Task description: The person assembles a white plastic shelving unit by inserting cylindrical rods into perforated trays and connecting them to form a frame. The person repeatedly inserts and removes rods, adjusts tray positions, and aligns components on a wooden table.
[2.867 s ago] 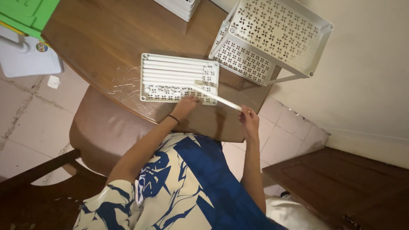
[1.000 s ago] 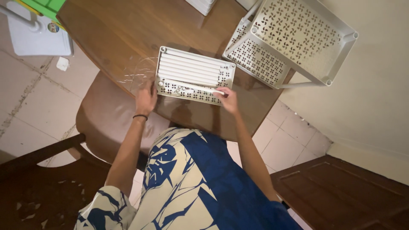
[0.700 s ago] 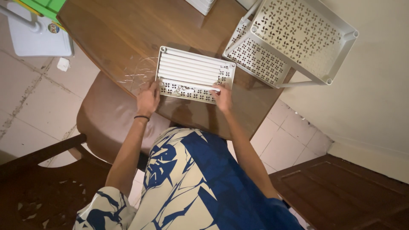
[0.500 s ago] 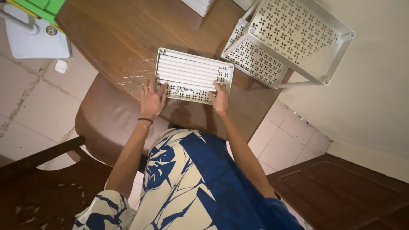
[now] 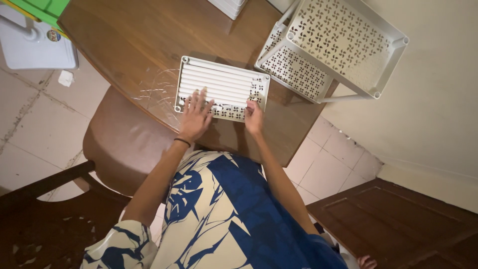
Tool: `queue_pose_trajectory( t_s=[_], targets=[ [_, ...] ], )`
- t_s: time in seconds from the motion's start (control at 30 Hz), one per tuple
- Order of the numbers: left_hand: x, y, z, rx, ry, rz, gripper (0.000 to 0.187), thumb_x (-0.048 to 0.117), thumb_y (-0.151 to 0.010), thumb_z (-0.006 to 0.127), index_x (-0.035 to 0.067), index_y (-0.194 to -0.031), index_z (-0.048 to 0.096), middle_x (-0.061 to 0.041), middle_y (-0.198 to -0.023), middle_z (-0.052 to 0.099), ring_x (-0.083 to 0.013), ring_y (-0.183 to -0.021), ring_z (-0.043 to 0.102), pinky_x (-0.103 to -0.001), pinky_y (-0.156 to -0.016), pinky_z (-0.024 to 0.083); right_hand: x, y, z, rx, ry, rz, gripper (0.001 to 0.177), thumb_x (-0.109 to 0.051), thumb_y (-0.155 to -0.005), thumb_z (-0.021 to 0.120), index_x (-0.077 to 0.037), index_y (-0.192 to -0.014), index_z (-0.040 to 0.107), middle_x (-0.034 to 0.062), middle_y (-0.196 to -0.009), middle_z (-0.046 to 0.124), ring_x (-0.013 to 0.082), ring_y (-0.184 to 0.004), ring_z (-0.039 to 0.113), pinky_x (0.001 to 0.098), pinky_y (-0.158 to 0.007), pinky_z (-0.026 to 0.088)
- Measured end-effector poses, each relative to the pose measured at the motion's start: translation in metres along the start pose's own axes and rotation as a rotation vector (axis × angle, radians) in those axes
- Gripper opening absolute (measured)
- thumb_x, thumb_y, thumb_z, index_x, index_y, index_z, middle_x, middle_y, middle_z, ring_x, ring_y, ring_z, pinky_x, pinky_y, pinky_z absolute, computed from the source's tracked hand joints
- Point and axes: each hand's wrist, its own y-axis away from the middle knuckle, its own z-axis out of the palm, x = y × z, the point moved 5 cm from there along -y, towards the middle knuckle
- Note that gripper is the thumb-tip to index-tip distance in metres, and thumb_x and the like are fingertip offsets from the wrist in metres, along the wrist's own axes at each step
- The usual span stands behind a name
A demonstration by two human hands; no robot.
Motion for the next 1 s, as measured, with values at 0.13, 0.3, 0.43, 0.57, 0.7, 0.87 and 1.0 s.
queue_pose_trajectory(
  t_s=[0.13,0.3,0.43,0.57,0.7,0.87,1.0],
  targets=[
    [0.010,0.004,0.006,-0.028,-0.017,-0.019,0.055,0.047,-0.108,0.037,0.029,-0.160,0.040,-0.011,-0.173,0.008,-0.0348,-0.158,0.008,-0.055,-0.126,0.006,-0.010,0.009,-0.009,-0.052,0.186,0.150,0.039,-0.008,-0.098,0.062,-0.012,-0.137,0.062,0.0166,-0.121,0.073,0.0320,-0.099,0.073,0.0381,-0.090,0.056],
    [0.010,0.008,-0.008,0.016,0.088,-0.018,0.061,0.054,-0.105,0.042,0.029,-0.161,0.038,-0.016,-0.173,0.006,-0.0375,-0.159,0.006,-0.056,-0.126,0.006,-0.053,0.030,-0.040,0.206,0.292,-0.384,0.041,-0.011,-0.096,0.064,-0.003,-0.137,0.060,0.0293,-0.146,0.053,0.0422,-0.134,0.051,0.0471,-0.112,0.042],
    [0.009,0.014,-0.018,0.029,0.111,-0.014,0.069,0.061,-0.101,0.047,0.029,-0.162,0.036,-0.019,-0.172,0.005,-0.0421,-0.158,0.004,-0.057,-0.125,0.005,-0.027,0.032,-0.070,0.338,0.249,-0.210,0.045,-0.019,-0.101,0.061,0.002,-0.140,0.056,0.0300,-0.135,0.056,0.0418,-0.124,0.054,0.0459,-0.104,0.044],
    [0.008,0.012,-0.018,0.040,0.047,-0.021,0.067,0.059,-0.104,0.047,0.031,-0.164,0.035,-0.019,-0.174,0.004,-0.0416,-0.160,0.003,-0.058,-0.127,0.003,0.018,0.017,-0.053,0.166,0.017,0.075,0.045,-0.026,-0.105,0.058,0.003,-0.139,0.057,0.0256,-0.111,0.068,0.0375,-0.103,0.065,0.0423,-0.091,0.051],
    [0.012,0.009,-0.021,0.032,0.054,-0.019,0.070,0.061,-0.102,0.048,0.033,-0.164,0.032,-0.020,-0.172,0.002,-0.0429,-0.158,0.001,-0.059,-0.125,0.001,0.025,0.024,-0.029,0.144,0.017,0.049,0.042,-0.026,-0.107,0.054,0.001,-0.139,0.060,0.0221,-0.100,0.074,0.0294,-0.087,0.071,0.0399,-0.078,0.055],
    [0.031,0.003,-0.028,-0.033,0.094,0.057,0.078,0.058,-0.096,0.057,0.031,-0.163,0.029,-0.023,-0.170,0.001,-0.0450,-0.157,0.000,-0.059,-0.125,0.003,0.015,0.027,-0.010,0.086,-0.010,0.116,0.036,-0.023,-0.106,0.058,0.000,-0.134,0.061,0.0206,-0.095,0.076,0.0248,-0.081,0.073,0.0396,-0.075,0.056],
    [0.051,-0.003,-0.018,-0.120,-0.017,0.194,0.086,0.048,-0.088,0.067,0.028,-0.163,0.030,-0.023,-0.171,0.005,-0.0454,-0.157,0.003,-0.059,-0.126,0.008,-0.004,0.028,0.022,-0.055,-0.420,-0.012,0.048,-0.018,-0.103,0.063,-0.003,-0.147,0.050,0.0187,-0.125,0.068,0.0215,-0.110,0.067,0.0371,-0.092,0.054]
  ],
)
